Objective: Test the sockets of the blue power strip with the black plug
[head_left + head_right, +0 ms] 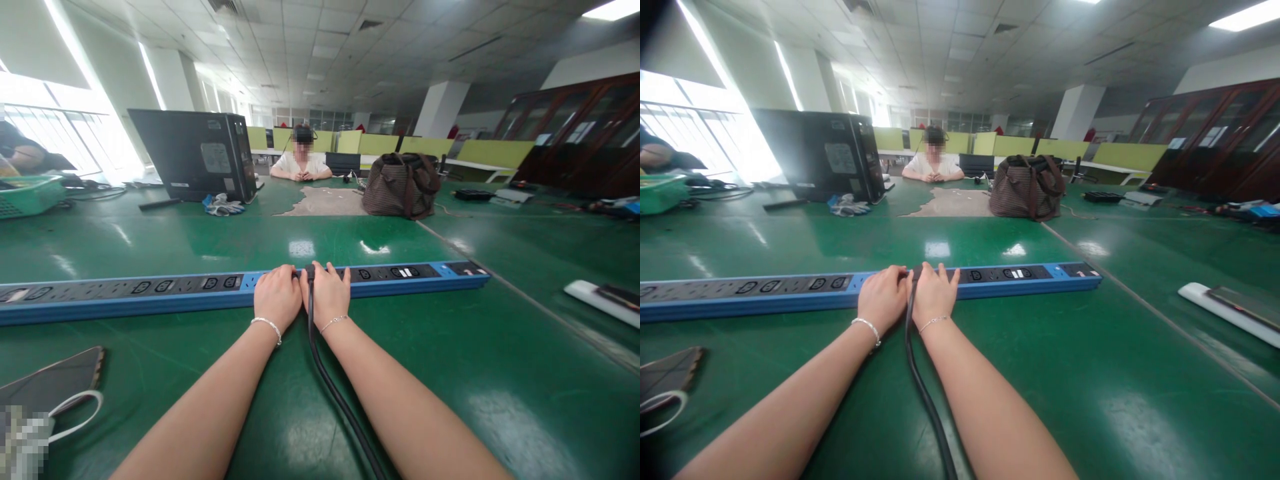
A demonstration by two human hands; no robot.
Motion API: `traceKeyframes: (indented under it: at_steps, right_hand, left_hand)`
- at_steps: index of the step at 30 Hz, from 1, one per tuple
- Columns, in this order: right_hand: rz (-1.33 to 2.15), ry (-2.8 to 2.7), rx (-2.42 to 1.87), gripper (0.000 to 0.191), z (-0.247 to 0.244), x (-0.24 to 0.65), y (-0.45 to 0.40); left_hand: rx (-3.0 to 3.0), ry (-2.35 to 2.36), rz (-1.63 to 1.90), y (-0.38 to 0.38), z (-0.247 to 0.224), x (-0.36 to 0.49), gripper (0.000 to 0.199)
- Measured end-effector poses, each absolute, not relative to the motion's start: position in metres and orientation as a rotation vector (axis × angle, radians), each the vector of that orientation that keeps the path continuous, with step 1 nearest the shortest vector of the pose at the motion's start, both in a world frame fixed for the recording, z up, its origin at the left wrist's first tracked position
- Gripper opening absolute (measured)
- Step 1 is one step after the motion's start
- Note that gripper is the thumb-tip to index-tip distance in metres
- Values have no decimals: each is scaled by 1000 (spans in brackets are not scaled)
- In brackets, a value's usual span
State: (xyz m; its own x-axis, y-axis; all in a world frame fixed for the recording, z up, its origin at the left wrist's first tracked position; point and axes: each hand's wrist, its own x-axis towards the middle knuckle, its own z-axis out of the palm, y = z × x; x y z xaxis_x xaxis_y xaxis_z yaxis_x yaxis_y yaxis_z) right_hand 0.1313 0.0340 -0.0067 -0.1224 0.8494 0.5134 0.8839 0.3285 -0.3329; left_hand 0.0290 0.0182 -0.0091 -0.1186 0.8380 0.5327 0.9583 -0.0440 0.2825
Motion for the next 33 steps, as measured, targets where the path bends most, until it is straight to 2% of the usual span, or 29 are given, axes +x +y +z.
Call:
traceKeyframes:
  at_steps: [19,27,33]
  right_hand:
    - [-72,-1946,-1507,46,-16,135,32]
    - [-84,-2249,-1284,49,-13,175,36]
    - [-104,-2377,-1122,52,-16,196,43]
  left_hand:
    - [-1933,-2028,-865,18,-9,30,24]
    - [-1951,-1973,-912,16,-9,29,27]
    - [-2093,-1718,-998,8,-5,32,32]
